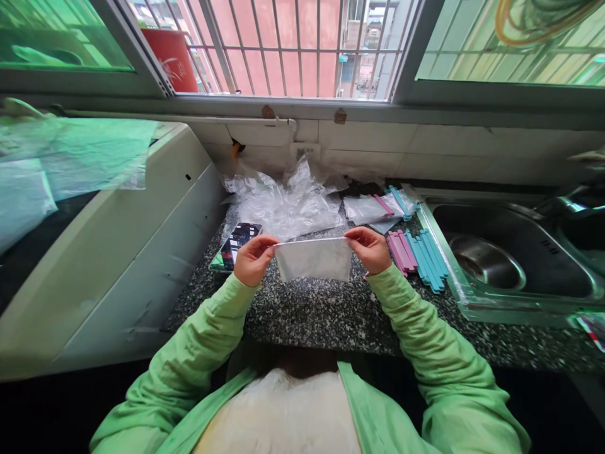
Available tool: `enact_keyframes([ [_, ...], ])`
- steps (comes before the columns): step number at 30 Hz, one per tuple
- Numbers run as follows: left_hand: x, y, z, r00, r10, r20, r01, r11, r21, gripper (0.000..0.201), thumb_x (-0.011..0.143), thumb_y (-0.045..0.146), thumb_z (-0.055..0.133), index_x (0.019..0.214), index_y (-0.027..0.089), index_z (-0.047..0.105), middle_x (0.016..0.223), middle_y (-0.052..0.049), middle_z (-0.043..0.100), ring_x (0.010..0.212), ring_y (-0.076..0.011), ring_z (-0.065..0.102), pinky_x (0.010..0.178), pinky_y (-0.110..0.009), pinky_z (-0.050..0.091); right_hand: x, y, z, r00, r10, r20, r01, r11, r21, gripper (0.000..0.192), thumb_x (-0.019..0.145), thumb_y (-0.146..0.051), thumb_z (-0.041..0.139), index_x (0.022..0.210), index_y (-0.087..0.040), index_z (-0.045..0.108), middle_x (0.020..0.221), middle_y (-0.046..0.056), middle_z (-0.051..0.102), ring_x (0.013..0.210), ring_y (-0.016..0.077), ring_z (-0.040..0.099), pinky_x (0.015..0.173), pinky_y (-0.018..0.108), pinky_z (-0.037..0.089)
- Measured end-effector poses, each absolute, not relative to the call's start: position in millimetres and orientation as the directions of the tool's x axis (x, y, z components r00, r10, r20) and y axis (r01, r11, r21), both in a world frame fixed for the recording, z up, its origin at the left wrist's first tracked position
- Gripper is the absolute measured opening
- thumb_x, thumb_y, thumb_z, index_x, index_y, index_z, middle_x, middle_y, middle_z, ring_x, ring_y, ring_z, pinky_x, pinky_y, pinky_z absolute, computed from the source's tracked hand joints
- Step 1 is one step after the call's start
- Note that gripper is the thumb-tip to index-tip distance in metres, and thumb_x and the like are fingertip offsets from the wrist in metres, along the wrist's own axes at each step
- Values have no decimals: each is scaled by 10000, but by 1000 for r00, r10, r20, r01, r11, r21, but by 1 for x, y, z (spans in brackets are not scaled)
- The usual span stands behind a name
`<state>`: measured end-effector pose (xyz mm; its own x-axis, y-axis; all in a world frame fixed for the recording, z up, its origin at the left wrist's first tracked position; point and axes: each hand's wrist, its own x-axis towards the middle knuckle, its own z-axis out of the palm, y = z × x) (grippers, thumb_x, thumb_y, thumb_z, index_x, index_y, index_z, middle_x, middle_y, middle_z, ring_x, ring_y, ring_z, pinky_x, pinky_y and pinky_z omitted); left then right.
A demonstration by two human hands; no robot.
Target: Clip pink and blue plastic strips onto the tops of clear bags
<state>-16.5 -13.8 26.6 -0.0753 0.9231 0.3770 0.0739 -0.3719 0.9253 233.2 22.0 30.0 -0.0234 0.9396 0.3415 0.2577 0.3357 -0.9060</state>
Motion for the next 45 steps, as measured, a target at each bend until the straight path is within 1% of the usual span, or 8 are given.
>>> enact_keyframes([
  [8,-20,-8,46,87,897,434,225,-442,868,84,664,207,560,712,155,608,694,-31,603,652,-122,547,606,-246,455,243,25,48,-243,896,371,409,442,-799,227,707,-372,589,848,-208,657,816,40,636,739,159,571,661,298,472],
  [13,-18,-7,63,156,870,467,255,-492,832,71,655,163,545,682,158,611,669,-26,604,640,-118,543,585,-243,453,232,24,57,-427,797,427,435,595,-676,292,621,-410,677,865,-251,664,916,49,608,892,205,538,844,379,426],
  [19,-19,-5,59,87,911,403,117,-411,904,79,641,215,578,681,151,603,654,-21,608,626,-113,552,591,-241,466,241,28,46,-388,830,402,350,536,-768,216,679,-411,624,637,-200,600,735,40,593,746,172,543,749,344,441],
  [25,-17,-5,40,23,975,221,-11,-221,975,233,672,342,538,763,140,607,660,-16,604,558,-94,525,529,-226,450,243,28,43,-307,892,333,327,427,-843,253,683,-428,603,641,-181,563,656,9,565,652,132,515,646,280,435],
  [28,-14,-6,32,43,973,225,69,-227,971,260,667,363,555,786,137,606,639,-9,584,557,-95,515,526,-222,436,242,28,42,-285,899,332,350,420,-837,245,679,-417,605,642,-178,566,649,8,570,642,128,516,637,272,433],
  [34,-13,-3,24,93,916,389,404,-392,827,132,691,246,551,612,142,564,569,6,528,520,-83,467,503,-211,395,243,29,37,-233,908,349,368,414,-832,250,687,-422,600,683,-172,581,659,14,596,627,130,538,610,267,449],
  [41,-10,0,47,257,772,581,642,-586,495,171,708,294,593,803,155,621,719,-36,569,716,-150,514,695,-314,441,239,21,46,-246,832,497,442,552,-707,158,738,-339,571,714,-183,576,688,21,595,665,143,552,656,295,466],
  [45,10,12,60,428,722,543,664,-659,353,212,675,332,633,813,172,637,771,-49,571,760,-172,508,727,-345,437,235,15,52,-295,777,556,464,625,-628,117,750,-293,560,702,-186,566,695,24,587,675,146,550,667,307,463],
])
